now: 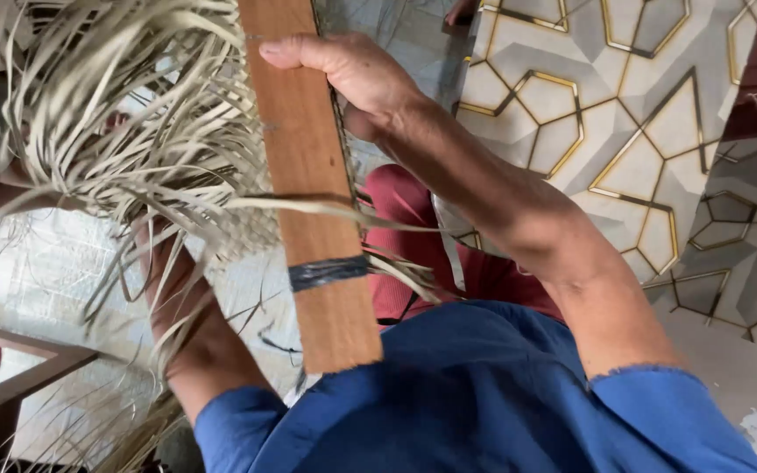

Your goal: Weaving dried leaf fibers around a wooden frame to create a mat or craft item

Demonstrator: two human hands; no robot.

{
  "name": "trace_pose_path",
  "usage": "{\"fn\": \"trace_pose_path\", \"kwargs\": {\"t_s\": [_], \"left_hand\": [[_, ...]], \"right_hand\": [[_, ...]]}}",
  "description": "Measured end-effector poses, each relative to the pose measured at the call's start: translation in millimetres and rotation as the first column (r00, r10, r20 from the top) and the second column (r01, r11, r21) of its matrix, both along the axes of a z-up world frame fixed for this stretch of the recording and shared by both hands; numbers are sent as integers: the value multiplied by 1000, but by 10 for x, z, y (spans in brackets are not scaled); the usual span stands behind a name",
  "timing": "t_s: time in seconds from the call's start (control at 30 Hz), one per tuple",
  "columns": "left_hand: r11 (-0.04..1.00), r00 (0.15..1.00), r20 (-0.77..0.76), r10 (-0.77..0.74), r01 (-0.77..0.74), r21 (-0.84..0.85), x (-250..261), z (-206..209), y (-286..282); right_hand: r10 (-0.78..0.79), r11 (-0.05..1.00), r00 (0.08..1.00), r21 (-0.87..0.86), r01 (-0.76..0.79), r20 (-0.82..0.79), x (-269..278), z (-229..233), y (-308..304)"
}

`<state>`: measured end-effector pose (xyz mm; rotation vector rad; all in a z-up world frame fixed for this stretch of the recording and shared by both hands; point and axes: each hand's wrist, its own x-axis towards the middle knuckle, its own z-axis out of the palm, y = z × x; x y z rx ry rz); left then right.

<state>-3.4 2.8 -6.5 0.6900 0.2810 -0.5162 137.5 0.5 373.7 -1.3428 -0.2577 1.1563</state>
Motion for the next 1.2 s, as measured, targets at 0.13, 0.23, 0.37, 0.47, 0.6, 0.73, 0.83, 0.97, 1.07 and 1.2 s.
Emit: {"fn": "trace_pose_path", "kwargs": {"t_s": [0.13,0.23,0.37,0.47,0.6,0.73,0.83,0.97,1.07,1.2], "left_hand": [[999,1000,-18,13,-14,-50,-260,-212,185],[996,999,-16,31,-32,-83,-918,-767,378],[-132,758,607,239,-594,794,-257,1814,-1114],[-158,670,691,269,-677,718,-237,2216,-1510],[461,681,648,341,-722,516,-280,2517,-1883],[839,741,404,536,-520,-159,-415,2197,-2112],[819,695,512,505,-573,-30,-1092,1561,-1307],[-252,858,224,463,-115,961,-2298,3268,-120],[-885,534,782,323,-123,449,-3259,3297,283],[-646,497,666,557,-245,723,-3060,3767,107]], "right_hand": [[-39,994,990,97,53,-138,-10,-348,241],[-51,990,994,122,63,-100,11,-453,296],[-57,990,998,128,57,1,5,-570,233],[-92,980,995,181,85,31,61,-780,189],[-193,956,960,259,138,202,108,-707,72],[-263,944,940,262,203,218,154,-655,-100],[-315,933,919,253,256,235,296,-769,-343],[-385,908,890,271,319,243,559,-1010,-582],[-411,894,879,295,337,241,631,-1007,-654],[-413,873,880,377,308,237,687,-933,-449]]}}
